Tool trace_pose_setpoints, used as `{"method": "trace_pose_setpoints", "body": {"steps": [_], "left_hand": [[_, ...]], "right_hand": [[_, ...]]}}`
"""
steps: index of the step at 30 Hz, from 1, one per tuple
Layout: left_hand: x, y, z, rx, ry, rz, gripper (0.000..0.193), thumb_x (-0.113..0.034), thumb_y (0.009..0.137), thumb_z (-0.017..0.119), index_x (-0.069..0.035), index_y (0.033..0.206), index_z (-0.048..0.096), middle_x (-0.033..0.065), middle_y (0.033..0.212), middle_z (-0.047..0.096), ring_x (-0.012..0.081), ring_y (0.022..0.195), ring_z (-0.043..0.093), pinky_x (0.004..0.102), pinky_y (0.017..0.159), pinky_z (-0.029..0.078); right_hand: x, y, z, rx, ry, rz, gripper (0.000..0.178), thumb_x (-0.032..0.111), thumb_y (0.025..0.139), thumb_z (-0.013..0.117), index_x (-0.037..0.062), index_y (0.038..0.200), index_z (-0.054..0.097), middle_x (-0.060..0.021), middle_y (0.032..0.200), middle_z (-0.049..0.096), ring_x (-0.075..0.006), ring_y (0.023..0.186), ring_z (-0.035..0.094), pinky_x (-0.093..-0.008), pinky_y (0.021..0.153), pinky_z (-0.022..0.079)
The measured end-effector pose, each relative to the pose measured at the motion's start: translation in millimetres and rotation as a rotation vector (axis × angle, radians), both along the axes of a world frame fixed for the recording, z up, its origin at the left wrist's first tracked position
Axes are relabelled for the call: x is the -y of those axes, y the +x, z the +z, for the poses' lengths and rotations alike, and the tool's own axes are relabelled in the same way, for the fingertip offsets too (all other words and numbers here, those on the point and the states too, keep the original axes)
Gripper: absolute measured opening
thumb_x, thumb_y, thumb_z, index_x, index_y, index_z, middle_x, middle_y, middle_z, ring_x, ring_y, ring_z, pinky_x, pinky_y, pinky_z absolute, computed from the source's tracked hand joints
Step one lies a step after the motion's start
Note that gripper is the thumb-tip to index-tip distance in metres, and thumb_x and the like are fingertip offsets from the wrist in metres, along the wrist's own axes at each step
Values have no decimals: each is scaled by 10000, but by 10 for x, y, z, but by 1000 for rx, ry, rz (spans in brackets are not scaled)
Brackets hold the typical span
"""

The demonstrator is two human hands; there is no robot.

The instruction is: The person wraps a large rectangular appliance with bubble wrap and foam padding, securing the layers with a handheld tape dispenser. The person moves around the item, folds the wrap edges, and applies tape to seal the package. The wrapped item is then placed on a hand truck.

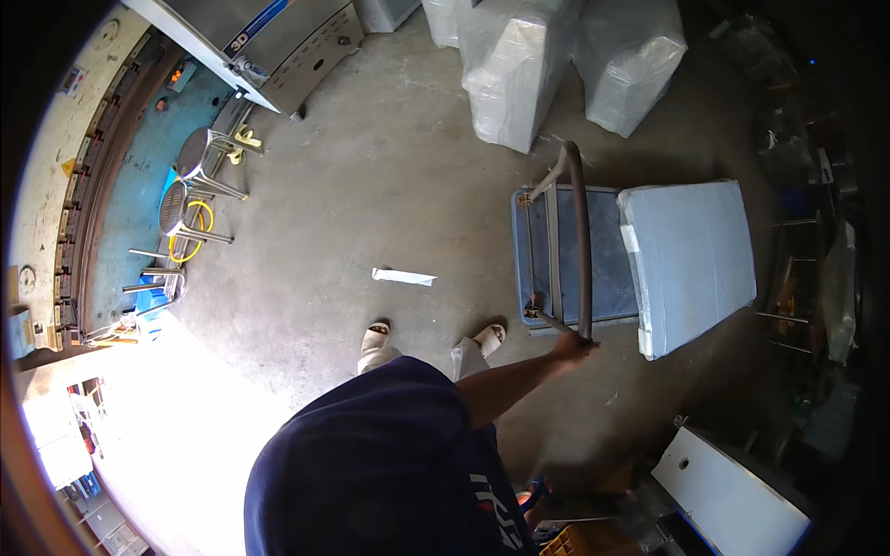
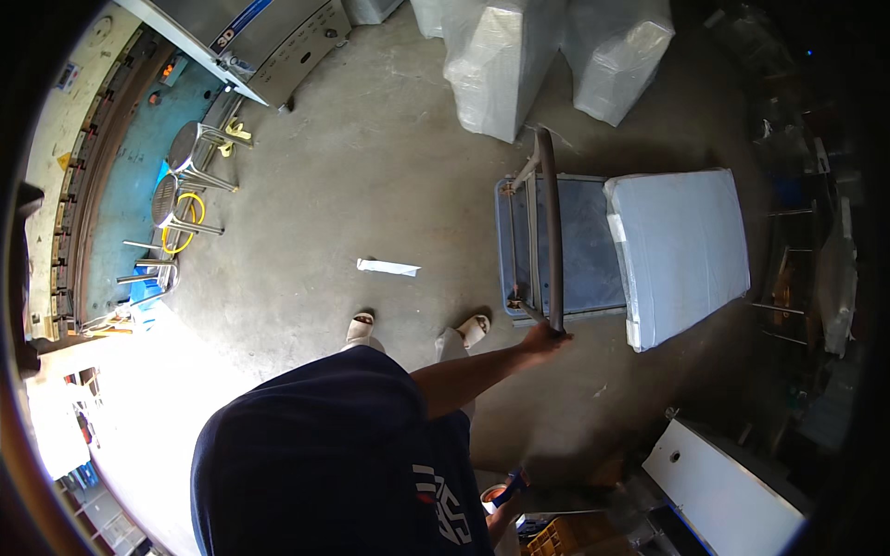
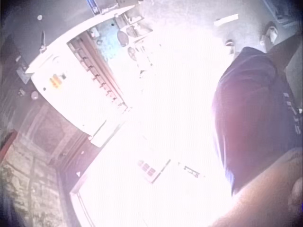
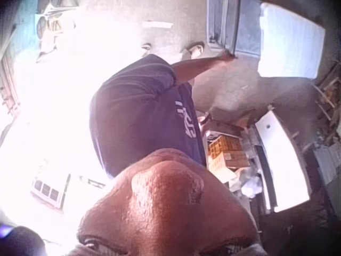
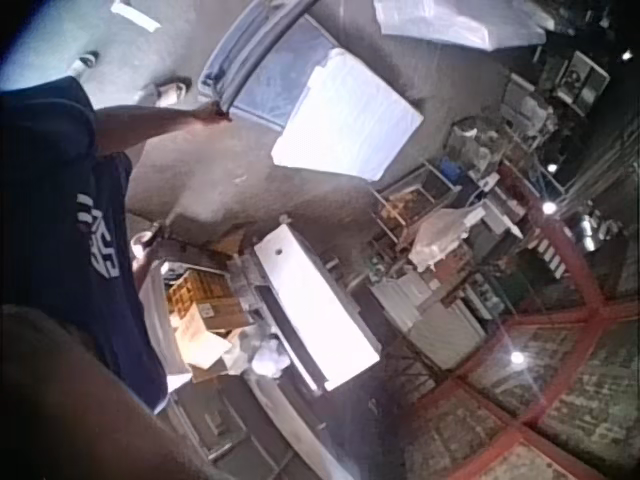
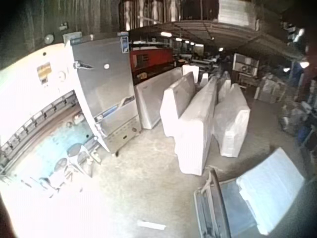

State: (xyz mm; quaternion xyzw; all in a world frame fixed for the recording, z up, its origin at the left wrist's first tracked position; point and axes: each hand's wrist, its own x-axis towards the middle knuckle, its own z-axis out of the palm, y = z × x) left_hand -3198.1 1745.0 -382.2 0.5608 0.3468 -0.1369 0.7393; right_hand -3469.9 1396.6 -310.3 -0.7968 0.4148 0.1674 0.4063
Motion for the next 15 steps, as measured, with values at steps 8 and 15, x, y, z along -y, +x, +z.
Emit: {"method": "trace_pose_setpoints", "body": {"steps": [8,15], "left_hand": [[-1767,-1345,67,-77,39,223,413,-345,805,711,59,889,710,209,803,719,328,789,730,466,680,519],[-3384,-2597,180,-78,545,370,450,-337,819,766,24,1078,693,177,858,761,282,797,763,383,705,586]], "right_hand": [[-726,-1140,-34,16,-62,-26,498,456,1019,596,-15,1146,700,-74,986,691,-194,828,666,-361,719,541],[-979,-1522,-17,-23,-53,131,484,457,996,637,4,1153,698,-61,972,701,-187,813,679,-356,701,534]]}}
